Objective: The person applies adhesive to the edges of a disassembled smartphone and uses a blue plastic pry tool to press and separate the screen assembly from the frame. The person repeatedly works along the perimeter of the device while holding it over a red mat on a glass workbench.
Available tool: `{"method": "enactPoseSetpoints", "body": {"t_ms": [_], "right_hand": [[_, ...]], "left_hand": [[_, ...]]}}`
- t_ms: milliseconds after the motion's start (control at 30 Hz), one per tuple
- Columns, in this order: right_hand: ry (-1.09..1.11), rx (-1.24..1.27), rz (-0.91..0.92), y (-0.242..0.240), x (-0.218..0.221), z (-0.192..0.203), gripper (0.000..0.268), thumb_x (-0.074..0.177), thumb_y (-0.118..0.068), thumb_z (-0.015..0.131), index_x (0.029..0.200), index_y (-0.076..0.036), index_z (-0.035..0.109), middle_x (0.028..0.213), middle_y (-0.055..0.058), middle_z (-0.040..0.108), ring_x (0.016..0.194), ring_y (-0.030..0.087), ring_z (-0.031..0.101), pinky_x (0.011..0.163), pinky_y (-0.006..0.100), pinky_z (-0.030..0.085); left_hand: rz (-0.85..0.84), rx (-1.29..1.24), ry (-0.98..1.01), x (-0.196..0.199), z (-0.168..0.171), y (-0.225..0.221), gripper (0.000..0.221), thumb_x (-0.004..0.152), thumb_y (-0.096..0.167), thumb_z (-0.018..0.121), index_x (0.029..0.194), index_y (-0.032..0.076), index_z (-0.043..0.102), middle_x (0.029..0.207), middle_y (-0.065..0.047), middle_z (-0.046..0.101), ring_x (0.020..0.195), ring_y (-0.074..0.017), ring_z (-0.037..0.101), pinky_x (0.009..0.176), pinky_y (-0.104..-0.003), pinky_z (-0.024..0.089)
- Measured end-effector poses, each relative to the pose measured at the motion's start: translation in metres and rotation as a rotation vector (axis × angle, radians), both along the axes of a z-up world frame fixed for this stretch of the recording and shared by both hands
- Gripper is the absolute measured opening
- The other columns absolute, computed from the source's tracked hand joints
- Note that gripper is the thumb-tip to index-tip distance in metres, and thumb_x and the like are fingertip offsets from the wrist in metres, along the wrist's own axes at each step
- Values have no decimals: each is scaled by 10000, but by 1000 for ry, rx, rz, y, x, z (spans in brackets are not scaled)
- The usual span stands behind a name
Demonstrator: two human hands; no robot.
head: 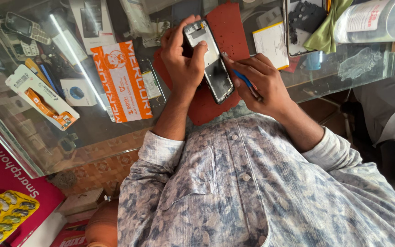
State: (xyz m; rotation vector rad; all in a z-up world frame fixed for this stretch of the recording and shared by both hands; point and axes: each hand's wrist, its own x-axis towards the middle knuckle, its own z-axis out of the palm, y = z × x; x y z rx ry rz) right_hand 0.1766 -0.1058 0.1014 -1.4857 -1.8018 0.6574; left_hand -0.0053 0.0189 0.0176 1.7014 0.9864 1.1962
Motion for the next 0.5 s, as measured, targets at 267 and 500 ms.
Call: {"method": "enactPoseSetpoints", "body": {"t_ms": [267,500], "right_hand": [[-169,-61,64,4,7,22,396,702,-57,670,1087,-63,764,904,72,702,892,275,602,853,427,439],[-128,31,39,15,2,17,387,725,-50,619,1083,7,752,950,102,691,943,267,577,880,397,422]], "left_hand": [[22,6,48,2,3,-2,479,838,28,706,1314,20,649,1282,-90,751,1241,-202,612,1223,-383,316],[14,-10,62,2,3,-2,488,835,48,703,1319,10,648,1263,-86,758,1219,-193,619,1224,-377,307]]}}
